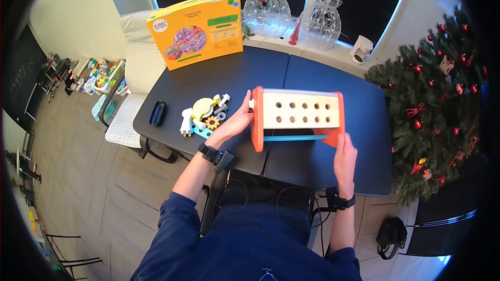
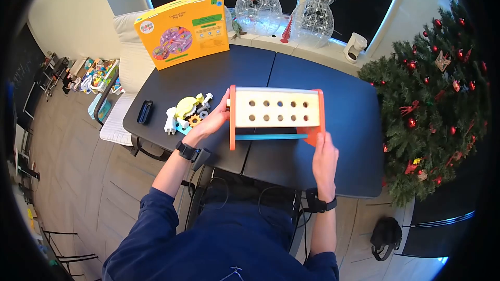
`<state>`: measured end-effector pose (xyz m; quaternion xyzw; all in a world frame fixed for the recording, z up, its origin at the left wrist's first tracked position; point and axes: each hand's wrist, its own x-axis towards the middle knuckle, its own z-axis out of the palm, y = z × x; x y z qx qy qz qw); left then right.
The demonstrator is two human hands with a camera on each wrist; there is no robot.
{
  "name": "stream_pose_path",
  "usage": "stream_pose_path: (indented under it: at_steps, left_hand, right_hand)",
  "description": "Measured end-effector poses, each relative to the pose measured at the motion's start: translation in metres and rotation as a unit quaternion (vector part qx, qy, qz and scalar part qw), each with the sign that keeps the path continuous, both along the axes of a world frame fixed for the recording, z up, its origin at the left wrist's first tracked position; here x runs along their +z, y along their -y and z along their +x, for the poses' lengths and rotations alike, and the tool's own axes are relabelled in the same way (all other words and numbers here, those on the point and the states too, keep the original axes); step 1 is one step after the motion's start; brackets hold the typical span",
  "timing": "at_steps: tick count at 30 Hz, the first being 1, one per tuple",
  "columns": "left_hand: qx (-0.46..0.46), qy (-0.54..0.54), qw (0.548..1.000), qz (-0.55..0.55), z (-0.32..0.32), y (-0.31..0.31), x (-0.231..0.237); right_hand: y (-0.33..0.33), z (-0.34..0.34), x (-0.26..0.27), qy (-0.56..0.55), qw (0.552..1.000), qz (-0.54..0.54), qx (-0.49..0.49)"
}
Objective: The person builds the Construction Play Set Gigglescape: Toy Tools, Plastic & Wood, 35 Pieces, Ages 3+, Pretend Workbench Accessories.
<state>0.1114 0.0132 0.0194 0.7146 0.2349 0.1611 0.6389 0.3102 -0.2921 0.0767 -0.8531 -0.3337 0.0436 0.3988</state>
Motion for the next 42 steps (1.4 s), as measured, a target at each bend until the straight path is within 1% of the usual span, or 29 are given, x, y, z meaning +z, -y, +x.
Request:
stream_pose_path:
  at_steps: [1, 2, 5, 6, 8, 9, 10, 11, 13, 17, 20, 24, 27, 29, 30, 33, 35, 37, 42]
  left_hand:
    - [0.001, -0.002, 1.0, -0.011, -0.004, 0.004, 0.001]
    - [-0.027, 0.004, 0.996, -0.08, -0.009, 0.009, 0.003]
    - [-0.076, -0.023, 0.991, -0.109, -0.025, 0.03, 0.027]
    - [-0.067, -0.011, 0.993, -0.094, -0.029, 0.038, 0.029]
    - [-0.076, -0.058, 0.991, -0.095, -0.037, 0.043, 0.026]
    - [-0.081, -0.083, 0.989, -0.096, -0.042, 0.046, 0.023]
    - [-0.089, -0.081, 0.983, -0.138, -0.046, 0.05, 0.017]
    - [-0.097, -0.086, 0.981, -0.142, -0.049, 0.052, 0.01]
    - [-0.112, -0.094, 0.978, -0.148, -0.052, 0.054, -0.001]
    - [-0.102, -0.11, 0.978, -0.145, -0.051, 0.055, -0.011]
    - [-0.088, -0.105, 0.979, -0.154, -0.051, 0.053, -0.022]
    - [-0.066, -0.089, 0.984, -0.136, -0.051, 0.058, -0.023]
    - [-0.055, -0.108, 0.99, -0.068, -0.051, 0.052, -0.039]
    - [-0.008, -0.171, 0.982, 0.075, -0.055, 0.055, -0.03]
    - [0.015, -0.201, 0.968, 0.146, -0.056, 0.056, -0.024]
    - [0.04, -0.3, 0.928, 0.216, -0.06, 0.047, -0.013]
    - [0.101, -0.244, 0.891, 0.37, -0.069, 0.045, -0.016]
    - [0.12, -0.298, 0.861, 0.393, -0.073, 0.041, -0.012]
    - [0.103, -0.309, 0.858, 0.397, -0.075, 0.031, -0.019]
  right_hand:
    - [-0.002, -0.003, 0.009, -0.014, 0.999, 0.044, -0.007]
    - [-0.004, -0.004, 0.013, -0.054, 0.995, 0.083, -0.002]
    - [-0.002, 0.011, -0.007, -0.086, 0.971, 0.215, 0.061]
    - [-0.001, 0.011, -0.008, -0.099, 0.963, 0.238, 0.074]
    - [-0.001, 0.004, -0.007, -0.128, 0.946, 0.283, 0.095]
    - [-0.001, 0.004, -0.008, -0.131, 0.945, 0.283, 0.095]
    - [-0.002, 0.004, -0.008, -0.134, 0.945, 0.282, 0.094]
    - [-0.005, 0.005, -0.009, -0.137, 0.945, 0.283, 0.094]
    - [-0.009, 0.009, -0.009, -0.137, 0.955, 0.258, 0.06]
    - [-0.019, 0.013, -0.001, -0.129, 0.976, 0.175, 0.027]
    - [-0.026, 0.017, -0.004, -0.087, 0.983, 0.155, 0.042]
    - [-0.037, 0.016, 0.008, -0.102, 0.988, 0.116, 0.026]
    - [-0.043, 0.023, 0.004, -0.091, 0.989, 0.109, 0.029]
    - [-0.046, 0.026, 0.001, -0.08, 0.99, 0.109, 0.033]
    - [-0.047, 0.031, -0.003, -0.074, 0.99, 0.11, 0.043]
    - [-0.049, 0.04, -0.009, -0.069, 0.99, 0.103, 0.064]
    - [-0.052, 0.042, -0.005, -0.081, 0.991, 0.09, 0.065]
    - [-0.057, 0.047, -0.004, -0.091, 0.991, 0.076, 0.064]
    - [-0.074, 0.065, -0.007, -0.093, 0.992, 0.053, 0.069]
